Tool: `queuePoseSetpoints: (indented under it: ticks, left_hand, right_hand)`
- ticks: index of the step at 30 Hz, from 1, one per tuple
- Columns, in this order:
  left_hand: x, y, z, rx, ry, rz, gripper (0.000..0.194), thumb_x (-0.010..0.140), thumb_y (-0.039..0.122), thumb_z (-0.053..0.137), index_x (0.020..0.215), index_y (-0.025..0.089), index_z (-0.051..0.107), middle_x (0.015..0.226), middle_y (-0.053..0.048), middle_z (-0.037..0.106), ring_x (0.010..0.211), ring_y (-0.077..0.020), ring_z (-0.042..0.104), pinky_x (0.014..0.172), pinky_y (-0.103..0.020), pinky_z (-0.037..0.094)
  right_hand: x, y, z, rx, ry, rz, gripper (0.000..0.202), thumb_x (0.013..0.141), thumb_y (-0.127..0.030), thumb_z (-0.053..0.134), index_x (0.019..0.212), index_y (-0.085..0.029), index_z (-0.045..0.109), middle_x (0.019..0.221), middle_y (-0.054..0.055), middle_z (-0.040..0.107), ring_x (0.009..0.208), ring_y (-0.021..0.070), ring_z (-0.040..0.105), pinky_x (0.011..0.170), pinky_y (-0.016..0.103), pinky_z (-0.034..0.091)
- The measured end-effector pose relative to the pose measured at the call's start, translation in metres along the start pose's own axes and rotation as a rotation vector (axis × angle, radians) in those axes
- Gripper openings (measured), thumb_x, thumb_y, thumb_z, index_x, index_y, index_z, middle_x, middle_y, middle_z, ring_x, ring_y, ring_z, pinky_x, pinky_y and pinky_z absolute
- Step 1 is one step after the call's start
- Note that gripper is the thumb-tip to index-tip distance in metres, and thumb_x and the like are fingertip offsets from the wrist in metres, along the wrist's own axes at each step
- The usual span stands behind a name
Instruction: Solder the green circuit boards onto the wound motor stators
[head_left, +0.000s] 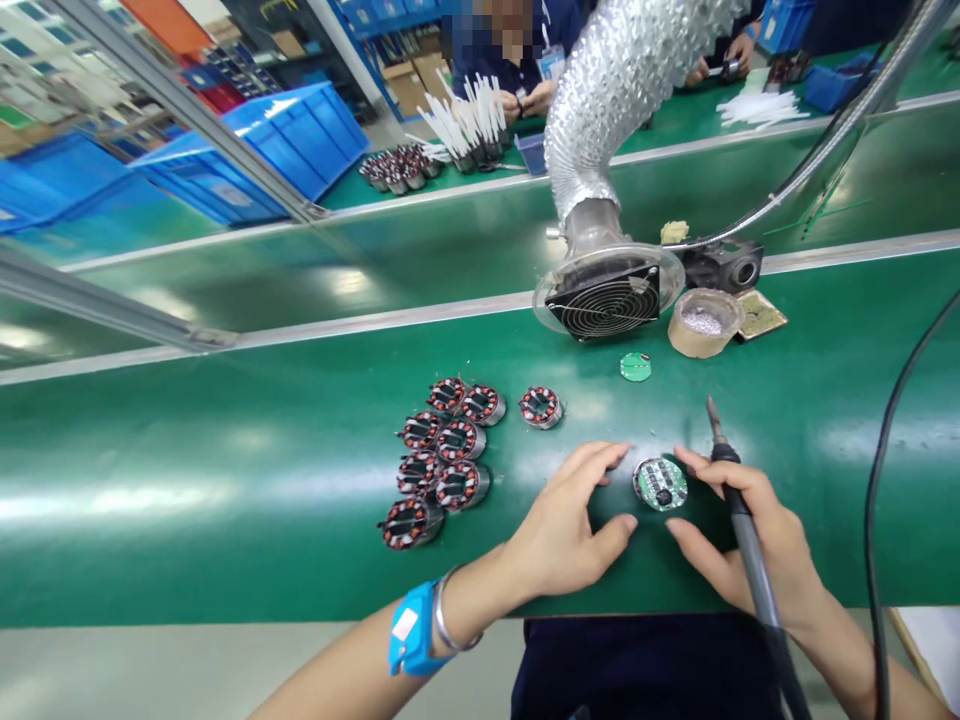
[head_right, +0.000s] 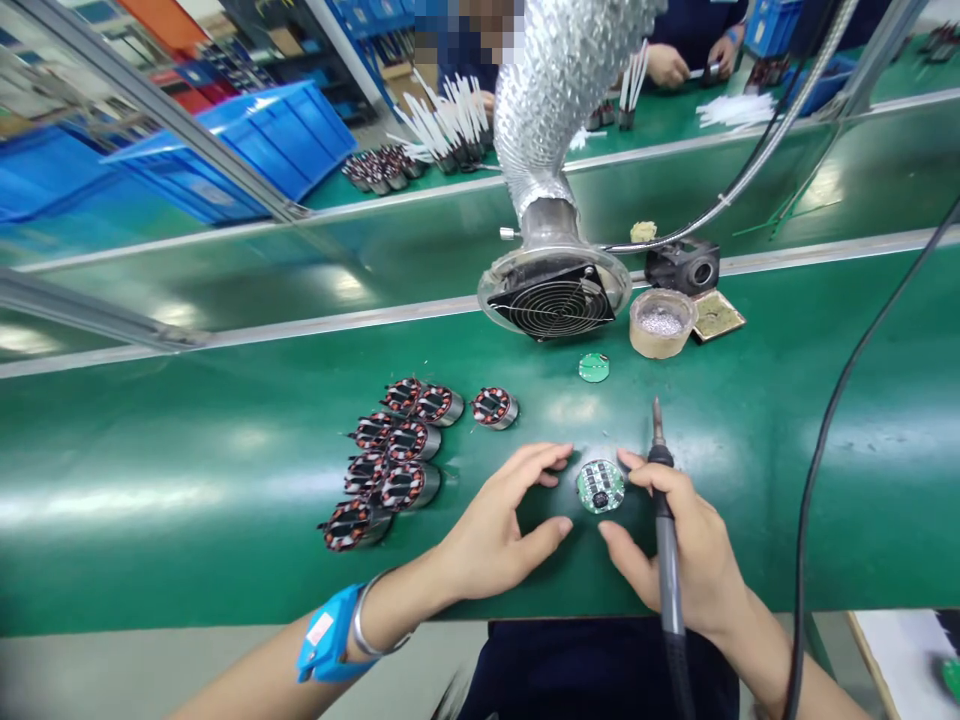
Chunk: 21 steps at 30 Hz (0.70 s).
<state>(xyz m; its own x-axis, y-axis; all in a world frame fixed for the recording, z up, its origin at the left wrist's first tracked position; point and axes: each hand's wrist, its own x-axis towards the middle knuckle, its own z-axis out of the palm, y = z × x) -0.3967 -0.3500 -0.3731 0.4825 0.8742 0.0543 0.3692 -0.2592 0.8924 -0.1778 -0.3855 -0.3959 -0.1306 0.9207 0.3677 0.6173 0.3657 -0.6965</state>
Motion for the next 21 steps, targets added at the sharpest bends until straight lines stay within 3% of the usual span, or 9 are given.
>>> queuePoseSetpoints:
  ticks: [2,5,8,11,14,18,21]
  left_hand:
    - [0.005,0.0,0.003,0.05,-0.022,0.046,0.067,0.077,0.022,0.073,0.138,0.017,0.046,0.132,-0.015,0.053,0.118,-0.0265,0.054,0.096,-0.04,0.053]
    - [0.011,-0.002,0.011,0.046,0.025,0.023,0.051,0.078,0.029,0.075,0.125,0.018,0.059,0.116,-0.01,0.065,0.101,-0.0223,0.064,0.088,-0.035,0.056]
    - [0.013,-0.005,0.018,0.026,0.105,-0.008,0.039,0.079,0.024,0.075,0.117,0.017,0.067,0.103,-0.008,0.071,0.09,-0.0192,0.067,0.085,-0.032,0.057]
    - [0.011,-0.006,0.019,0.039,0.123,0.01,0.036,0.081,0.018,0.071,0.117,0.016,0.067,0.104,-0.008,0.071,0.096,-0.0201,0.066,0.089,-0.032,0.054]
    - [0.01,-0.005,0.016,0.065,0.073,0.029,0.041,0.084,0.017,0.066,0.125,0.014,0.061,0.11,-0.01,0.068,0.102,-0.0213,0.063,0.093,-0.035,0.053]
    - [0.013,-0.004,0.016,0.152,-0.009,0.119,0.071,0.074,0.036,0.077,0.134,0.011,0.048,0.125,-0.016,0.058,0.115,-0.0284,0.056,0.099,-0.043,0.049]
    - [0.012,-0.001,0.014,0.22,-0.026,0.161,0.059,0.077,0.038,0.074,0.125,0.014,0.053,0.116,-0.014,0.062,0.107,-0.0266,0.058,0.096,-0.043,0.05]
  right_hand:
    - [0.001,0.001,-0.003,0.009,0.036,0.018,0.035,0.085,-0.026,0.067,0.114,-0.022,0.048,0.117,0.01,0.07,0.104,0.0206,0.07,0.087,0.028,0.058]
    - [0.005,0.003,-0.001,0.001,0.029,0.019,0.025,0.088,-0.025,0.065,0.109,-0.024,0.051,0.109,0.006,0.073,0.094,0.0181,0.073,0.08,0.023,0.06]
    - [0.008,0.005,0.001,0.001,0.014,-0.012,0.02,0.088,-0.025,0.065,0.104,-0.024,0.052,0.109,0.005,0.074,0.094,0.0179,0.073,0.081,0.023,0.06]
    - [0.009,0.006,0.002,0.003,0.014,-0.044,0.019,0.088,-0.026,0.065,0.103,-0.024,0.053,0.109,0.006,0.074,0.095,0.0181,0.073,0.085,0.025,0.059]
    - [0.008,0.006,0.003,0.005,0.025,-0.036,0.021,0.087,-0.03,0.067,0.103,-0.025,0.053,0.107,0.005,0.074,0.095,0.0188,0.073,0.083,0.026,0.06]
    - [0.007,0.01,0.001,0.052,-0.017,0.0,0.03,0.083,-0.037,0.071,0.105,-0.026,0.052,0.11,0.005,0.073,0.091,0.0187,0.074,0.08,0.026,0.061]
    - [0.007,0.014,-0.004,0.077,0.001,0.018,0.027,0.085,-0.035,0.069,0.105,-0.026,0.053,0.115,0.005,0.072,0.095,0.0193,0.073,0.085,0.028,0.059]
